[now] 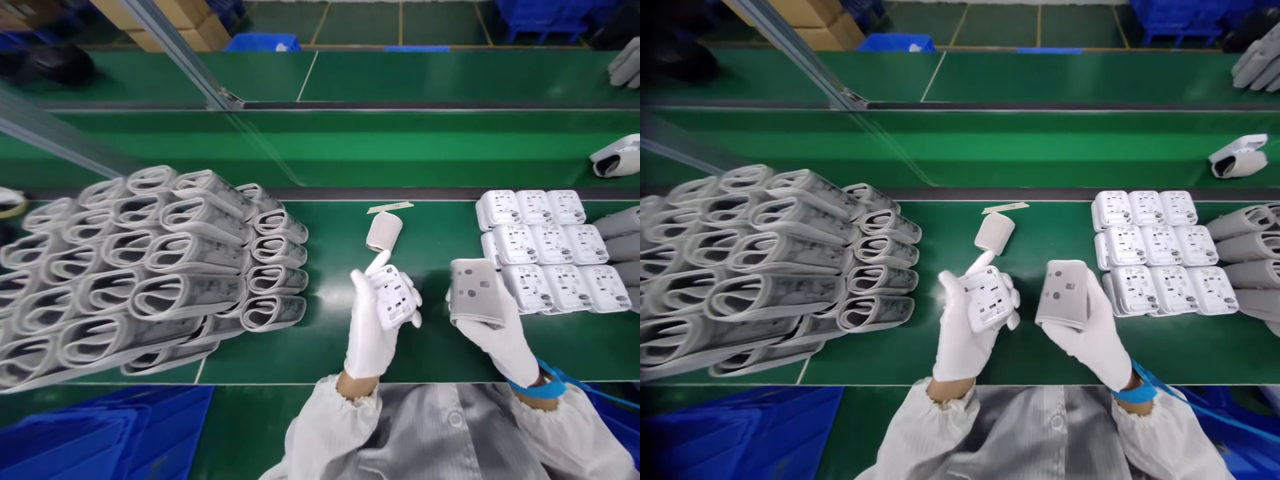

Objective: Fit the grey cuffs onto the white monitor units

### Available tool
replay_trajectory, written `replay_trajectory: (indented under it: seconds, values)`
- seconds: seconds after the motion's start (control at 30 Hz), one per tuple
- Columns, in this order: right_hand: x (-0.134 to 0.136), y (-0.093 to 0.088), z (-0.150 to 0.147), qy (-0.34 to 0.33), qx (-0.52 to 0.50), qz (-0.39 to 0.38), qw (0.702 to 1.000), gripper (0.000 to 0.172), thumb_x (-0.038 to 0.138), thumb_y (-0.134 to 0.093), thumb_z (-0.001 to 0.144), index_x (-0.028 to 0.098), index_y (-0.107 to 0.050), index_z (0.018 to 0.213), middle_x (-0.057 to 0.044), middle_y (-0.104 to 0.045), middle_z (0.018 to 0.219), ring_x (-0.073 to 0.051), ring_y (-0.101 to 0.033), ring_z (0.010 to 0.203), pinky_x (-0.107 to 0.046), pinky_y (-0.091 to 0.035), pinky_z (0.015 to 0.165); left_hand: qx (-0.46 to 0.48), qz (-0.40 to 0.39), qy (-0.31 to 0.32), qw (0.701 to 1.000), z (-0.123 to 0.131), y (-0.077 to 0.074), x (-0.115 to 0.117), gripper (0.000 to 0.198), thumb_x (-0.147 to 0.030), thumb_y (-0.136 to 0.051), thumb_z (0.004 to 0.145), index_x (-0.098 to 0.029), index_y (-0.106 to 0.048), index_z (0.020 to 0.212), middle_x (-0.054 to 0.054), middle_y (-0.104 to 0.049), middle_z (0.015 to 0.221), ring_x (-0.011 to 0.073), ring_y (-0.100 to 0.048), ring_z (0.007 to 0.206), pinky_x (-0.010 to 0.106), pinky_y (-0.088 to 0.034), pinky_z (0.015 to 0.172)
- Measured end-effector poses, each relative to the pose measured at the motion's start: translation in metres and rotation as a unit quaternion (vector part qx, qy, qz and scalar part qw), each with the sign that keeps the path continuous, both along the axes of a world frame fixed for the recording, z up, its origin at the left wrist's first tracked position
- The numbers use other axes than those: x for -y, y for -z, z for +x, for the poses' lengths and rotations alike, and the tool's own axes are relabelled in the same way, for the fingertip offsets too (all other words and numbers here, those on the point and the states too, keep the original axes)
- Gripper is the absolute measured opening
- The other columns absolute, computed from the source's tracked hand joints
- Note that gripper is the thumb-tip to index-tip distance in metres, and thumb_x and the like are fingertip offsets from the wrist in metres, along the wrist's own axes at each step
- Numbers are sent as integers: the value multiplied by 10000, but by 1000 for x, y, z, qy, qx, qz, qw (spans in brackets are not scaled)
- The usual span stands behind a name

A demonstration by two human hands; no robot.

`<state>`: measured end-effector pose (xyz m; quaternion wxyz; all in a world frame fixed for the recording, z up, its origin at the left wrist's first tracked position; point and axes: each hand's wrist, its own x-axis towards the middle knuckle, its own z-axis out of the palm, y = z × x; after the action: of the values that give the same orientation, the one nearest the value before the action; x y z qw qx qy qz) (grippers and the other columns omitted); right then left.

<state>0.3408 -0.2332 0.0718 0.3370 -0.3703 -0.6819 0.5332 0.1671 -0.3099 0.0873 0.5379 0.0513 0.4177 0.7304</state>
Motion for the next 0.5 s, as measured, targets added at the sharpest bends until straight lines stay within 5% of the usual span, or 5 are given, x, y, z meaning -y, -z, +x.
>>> replay_trajectory:
  seconds: [0.1,0.17,0.27,0.5]
  values:
    - [5,-2,-9,-18,23,54,998,790,419,-878,806,239,-513,1483,-148,-605,1462,-342,-625,1329,-480,-564,1113,-107,37,-66,991,12,1,-4,889,-840,-601,825,-289,-491,1513,83,-689,1045,239,-713,842,277,-594,505]
    - [8,-2,-15,-20,25,90,995,909,357,-902,789,259,-434,1562,-138,-546,1543,-324,-584,1394,-451,-553,1141,-179,70,-88,978,19,6,-4,871,-822,-581,854,-313,-457,1550,101,-675,1196,250,-717,991,358,-669,759]
    - [13,-2,-21,-29,9,98,995,974,305,-879,825,305,-331,1630,-107,-590,1506,-278,-639,1338,-388,-617,1055,-251,103,-81,959,26,16,-1,780,-767,-493,945,-339,-410,1593,124,-621,1363,286,-664,1207,486,-572,1086]
    - [13,-10,-21,-8,66,191,979,924,287,-871,824,330,-393,1614,-64,-631,1446,-254,-655,1310,-366,-577,1115,-293,129,-32,947,28,23,4,674,-692,-389,1025,-370,-386,1617,107,-570,1504,318,-554,1401,541,-433,1229]
